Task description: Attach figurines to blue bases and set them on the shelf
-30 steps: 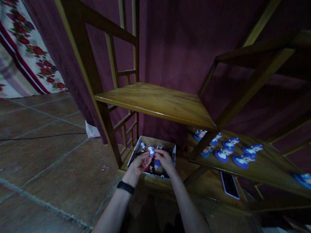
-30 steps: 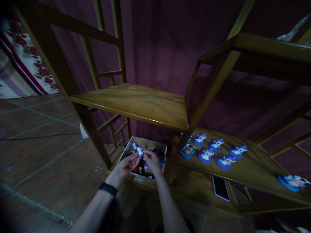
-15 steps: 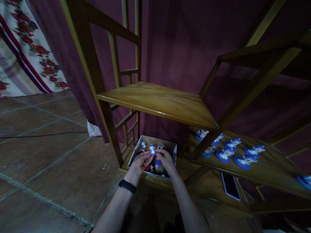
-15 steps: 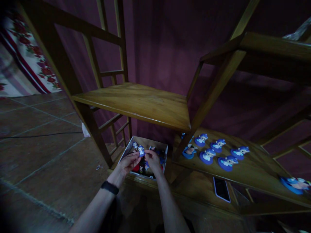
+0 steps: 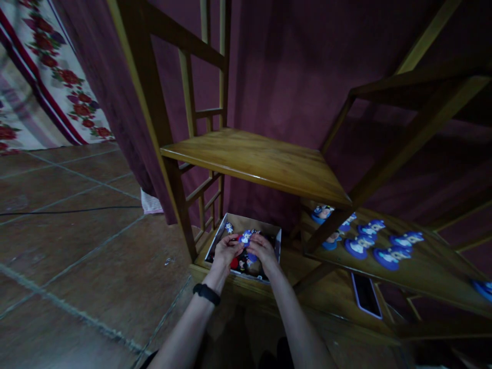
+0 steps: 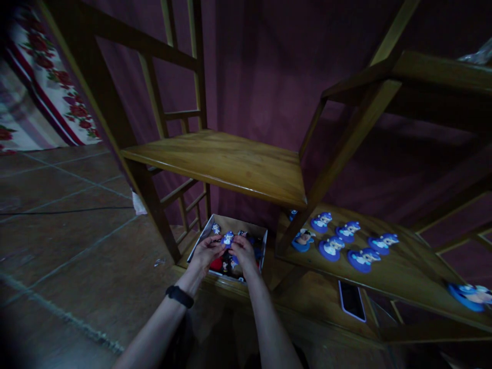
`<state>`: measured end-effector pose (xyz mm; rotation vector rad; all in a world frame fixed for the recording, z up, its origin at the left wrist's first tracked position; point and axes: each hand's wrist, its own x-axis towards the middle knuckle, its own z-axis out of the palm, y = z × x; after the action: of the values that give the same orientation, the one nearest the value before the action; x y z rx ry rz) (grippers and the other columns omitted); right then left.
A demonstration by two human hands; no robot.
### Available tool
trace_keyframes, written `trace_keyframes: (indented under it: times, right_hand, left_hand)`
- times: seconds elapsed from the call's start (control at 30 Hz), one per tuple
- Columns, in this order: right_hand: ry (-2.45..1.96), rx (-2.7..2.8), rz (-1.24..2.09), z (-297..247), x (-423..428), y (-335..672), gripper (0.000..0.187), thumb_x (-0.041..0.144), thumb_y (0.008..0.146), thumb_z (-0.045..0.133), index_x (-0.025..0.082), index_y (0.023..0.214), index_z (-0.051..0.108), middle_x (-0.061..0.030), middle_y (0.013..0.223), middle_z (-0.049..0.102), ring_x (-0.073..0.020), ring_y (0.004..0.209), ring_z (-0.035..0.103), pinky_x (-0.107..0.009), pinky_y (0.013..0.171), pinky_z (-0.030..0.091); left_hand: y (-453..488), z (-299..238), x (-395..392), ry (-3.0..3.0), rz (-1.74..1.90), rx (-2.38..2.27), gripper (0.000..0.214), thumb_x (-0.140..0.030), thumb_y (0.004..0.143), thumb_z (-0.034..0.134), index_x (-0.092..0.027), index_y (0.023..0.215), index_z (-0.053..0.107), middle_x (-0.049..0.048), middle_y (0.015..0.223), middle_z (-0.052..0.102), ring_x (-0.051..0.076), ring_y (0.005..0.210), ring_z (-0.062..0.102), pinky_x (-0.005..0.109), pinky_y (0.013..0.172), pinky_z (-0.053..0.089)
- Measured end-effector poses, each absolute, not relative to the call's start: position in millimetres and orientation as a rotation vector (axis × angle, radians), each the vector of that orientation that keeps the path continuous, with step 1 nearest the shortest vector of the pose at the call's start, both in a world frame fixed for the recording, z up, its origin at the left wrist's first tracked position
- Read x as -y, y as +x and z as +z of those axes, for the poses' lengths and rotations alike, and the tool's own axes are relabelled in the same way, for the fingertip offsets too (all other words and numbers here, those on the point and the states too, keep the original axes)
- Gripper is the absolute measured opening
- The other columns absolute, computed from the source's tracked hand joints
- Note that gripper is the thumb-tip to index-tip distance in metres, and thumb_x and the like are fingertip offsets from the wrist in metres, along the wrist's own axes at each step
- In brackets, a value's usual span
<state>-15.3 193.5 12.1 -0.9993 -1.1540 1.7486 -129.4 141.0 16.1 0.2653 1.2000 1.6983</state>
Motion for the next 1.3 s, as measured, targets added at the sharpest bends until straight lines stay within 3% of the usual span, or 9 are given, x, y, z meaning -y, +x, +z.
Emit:
trace_keyframes:
  times: [0.27, 0.47, 0.77, 1.03, 1.3]
  right_hand:
    - [-0.926, 1.209, 1.770, 24.0, -187.1, -11.8, 0.035, 0.034, 0.061, 0.068, 0.019, 0.093, 0.066, -0.0043, 0.096, 0.067, -0.0199, 0.093, 0.061, -0.031, 0.081, 0.048]
    - [-0.909, 1.261, 1.705, 19.8, -190.0, -10.9, 0.034, 0.027, 0.061, 0.067, 0.020, 0.094, 0.066, -0.0030, 0.094, 0.067, -0.0184, 0.087, 0.060, -0.030, 0.080, 0.046]
    - [-0.766, 1.335, 1.665, 19.9, -191.5, -13.7, 0.027, 0.024, 0.063, 0.063, 0.020, 0.090, 0.065, -0.0020, 0.094, 0.068, -0.0183, 0.090, 0.060, -0.031, 0.086, 0.044]
    - [-0.843, 1.263, 1.700, 21.1, -189.3, -10.0, 0.040, 0.036, 0.065, 0.067, 0.021, 0.102, 0.062, -0.0060, 0.105, 0.065, -0.0202, 0.094, 0.060, -0.030, 0.076, 0.049]
    - [-0.850, 1.239, 1.695, 26.5, -186.1, -11.9, 0.037, 0.035, 0.064, 0.068, 0.021, 0.098, 0.065, -0.0046, 0.098, 0.066, -0.0187, 0.088, 0.061, -0.028, 0.072, 0.050]
  left_hand:
    - [-129.8, 15.5, -141.1, 0.243, 1.673, -1.152, 0.031, 0.002, 0.053, 0.075, -0.011, 0.079, 0.066, 0.0040, 0.064, 0.067, 0.011, 0.055, 0.062, 0.020, 0.055, 0.049]
    - [-130.3, 12.8, -142.1, 0.322, 1.680, -1.128, 0.028, 0.000, 0.055, 0.074, -0.013, 0.079, 0.067, 0.0044, 0.069, 0.070, 0.012, 0.061, 0.063, 0.022, 0.061, 0.050]
    - [-134.5, 14.2, -141.8, 0.348, 1.715, -1.079, 0.031, -0.003, 0.054, 0.074, -0.012, 0.083, 0.068, 0.0064, 0.072, 0.070, 0.013, 0.060, 0.063, 0.022, 0.058, 0.049]
    - [-135.7, 16.9, -141.3, 0.209, 1.604, -1.127, 0.020, 0.003, 0.059, 0.071, -0.011, 0.073, 0.067, 0.0046, 0.063, 0.067, 0.010, 0.055, 0.062, 0.016, 0.051, 0.047]
    - [-138.7, 14.9, -141.7, 0.158, 1.594, -1.110, 0.024, 0.008, 0.061, 0.065, -0.011, 0.075, 0.067, 0.0036, 0.063, 0.066, 0.010, 0.053, 0.062, 0.017, 0.051, 0.048]
